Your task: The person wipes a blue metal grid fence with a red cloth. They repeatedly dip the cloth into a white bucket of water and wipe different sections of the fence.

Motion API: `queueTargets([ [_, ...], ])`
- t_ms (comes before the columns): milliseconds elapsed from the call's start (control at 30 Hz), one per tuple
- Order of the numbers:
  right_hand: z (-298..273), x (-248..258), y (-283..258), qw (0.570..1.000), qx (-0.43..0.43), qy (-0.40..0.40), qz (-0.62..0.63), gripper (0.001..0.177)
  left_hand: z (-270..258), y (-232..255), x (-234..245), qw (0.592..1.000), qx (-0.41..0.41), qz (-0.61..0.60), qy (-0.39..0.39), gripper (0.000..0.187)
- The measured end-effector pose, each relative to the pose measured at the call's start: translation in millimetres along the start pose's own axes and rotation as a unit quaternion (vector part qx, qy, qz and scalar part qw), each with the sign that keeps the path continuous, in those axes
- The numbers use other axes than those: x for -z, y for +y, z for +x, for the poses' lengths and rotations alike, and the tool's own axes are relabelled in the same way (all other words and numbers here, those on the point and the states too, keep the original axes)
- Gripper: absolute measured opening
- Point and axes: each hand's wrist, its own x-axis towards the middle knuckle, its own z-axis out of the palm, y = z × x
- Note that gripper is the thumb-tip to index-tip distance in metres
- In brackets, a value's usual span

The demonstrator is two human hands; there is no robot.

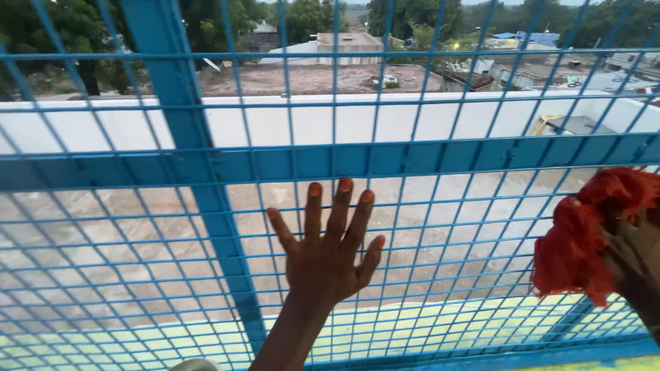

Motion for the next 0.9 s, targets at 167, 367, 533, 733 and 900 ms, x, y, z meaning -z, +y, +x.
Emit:
queueTargets([
  [167,44,-1,-83,0.997,-0.033,-0.05,0.053,0.059,-3,4,-5,1.0,0.0,-0.007,0.02,0.065],
  [367,70,-43,-191,0.964,0.063,-0.226,0.126,0.068,-10,1,4,0.994,0.02,-0.101,0.041,0.066],
  [533,52,-39,-110,0.912,0.251,-0.325,-0.002,0.07,-9,1,-3,0.995,-0.005,-0.066,0.07,0.069],
  [733,-12,-14,16,0.975,0.218,-0.02,-0.033,0.073,-8,4,-7,1.0,-0.006,0.008,0.025,0.065],
  [900,-27,-13,2,0.999,0.029,-0.015,-0.026,0.082,-9,2,-10,1.0,-0.006,-0.006,0.023,0.067],
])
